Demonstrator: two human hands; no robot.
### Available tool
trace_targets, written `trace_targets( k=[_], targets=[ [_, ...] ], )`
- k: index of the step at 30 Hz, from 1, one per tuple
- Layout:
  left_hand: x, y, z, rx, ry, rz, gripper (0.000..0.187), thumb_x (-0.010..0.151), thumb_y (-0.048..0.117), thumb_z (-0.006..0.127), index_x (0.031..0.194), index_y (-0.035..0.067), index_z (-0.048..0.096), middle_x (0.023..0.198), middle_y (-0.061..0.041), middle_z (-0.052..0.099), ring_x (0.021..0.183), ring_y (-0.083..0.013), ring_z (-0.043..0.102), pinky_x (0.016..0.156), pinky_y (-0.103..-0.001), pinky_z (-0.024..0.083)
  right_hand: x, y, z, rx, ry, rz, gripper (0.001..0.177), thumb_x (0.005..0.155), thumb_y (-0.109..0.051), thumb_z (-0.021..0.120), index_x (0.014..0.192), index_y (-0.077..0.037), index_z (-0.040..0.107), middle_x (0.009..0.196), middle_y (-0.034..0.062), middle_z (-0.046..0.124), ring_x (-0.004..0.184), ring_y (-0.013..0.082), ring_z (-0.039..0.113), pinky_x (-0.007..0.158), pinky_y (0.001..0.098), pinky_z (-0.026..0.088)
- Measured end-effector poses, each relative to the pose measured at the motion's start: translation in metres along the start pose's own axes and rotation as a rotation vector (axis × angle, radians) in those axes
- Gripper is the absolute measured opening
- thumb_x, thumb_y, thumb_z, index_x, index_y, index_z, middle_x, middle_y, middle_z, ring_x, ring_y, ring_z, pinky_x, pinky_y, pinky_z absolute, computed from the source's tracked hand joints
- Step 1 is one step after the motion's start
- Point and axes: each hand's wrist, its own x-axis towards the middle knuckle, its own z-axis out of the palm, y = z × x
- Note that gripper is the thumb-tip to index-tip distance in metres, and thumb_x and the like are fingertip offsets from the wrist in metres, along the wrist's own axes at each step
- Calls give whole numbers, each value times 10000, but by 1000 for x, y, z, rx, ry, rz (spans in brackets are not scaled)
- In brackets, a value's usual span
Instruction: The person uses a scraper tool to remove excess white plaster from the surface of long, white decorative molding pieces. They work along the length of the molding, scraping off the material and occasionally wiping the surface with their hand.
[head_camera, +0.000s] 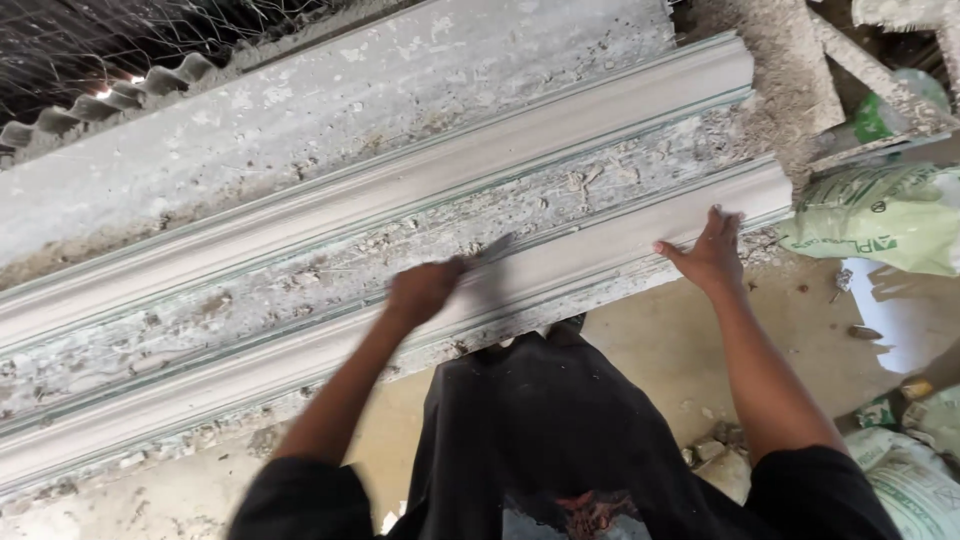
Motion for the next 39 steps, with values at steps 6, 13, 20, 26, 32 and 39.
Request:
trace_targets(
  k=[6,13,20,26,32,39],
  targets=[
    [-78,-87,-43,48,-183,-212,492,1005,575,400,1420,351,542,716,-45,695,539,-186,654,434,-366,515,19,25,30,1,96,-114,1392,723,-742,789,1628,59,98,1642,414,59,1573,516,13,1246,578,194],
    [89,131,19,-39,-41,-141,318,1041,369,450,1244,194,621,805,-137,734,704,-356,729,538,-528,556,8,10,10,33,70,-4,1389,683,-723,786,1636,19,100,1646,418,23,1549,508,73,1197,567,287],
    [135,212,-8,81,-83,54,371,1017,214,506,1383,157,523,977,-153,742,827,-345,752,646,-498,608,-5,-2,-10,-18,28,45,1373,644,-805,728,1657,-102,126,1692,327,58,1556,439,160,1165,595,340],
    [40,104,-20,442,90,400,553,935,109,587,1471,119,452,1046,-153,677,742,-276,727,452,-377,579,-10,7,8,24,110,-1,1291,699,-786,730,1647,-113,167,1688,307,66,1568,438,127,1168,683,234],
    [45,112,4,543,168,429,464,952,114,616,1404,43,538,975,-109,667,696,-219,702,427,-347,531,-4,13,16,7,185,-96,1259,754,-758,736,1637,-50,187,1650,370,82,1563,491,111,1160,707,216],
    [38,114,-15,666,152,428,496,927,137,618,1414,84,538,925,-124,678,598,-191,686,382,-305,520,-2,33,7,-28,149,-138,1179,800,-737,701,1641,-86,195,1662,345,97,1529,494,194,1142,717,213]
  ],
)
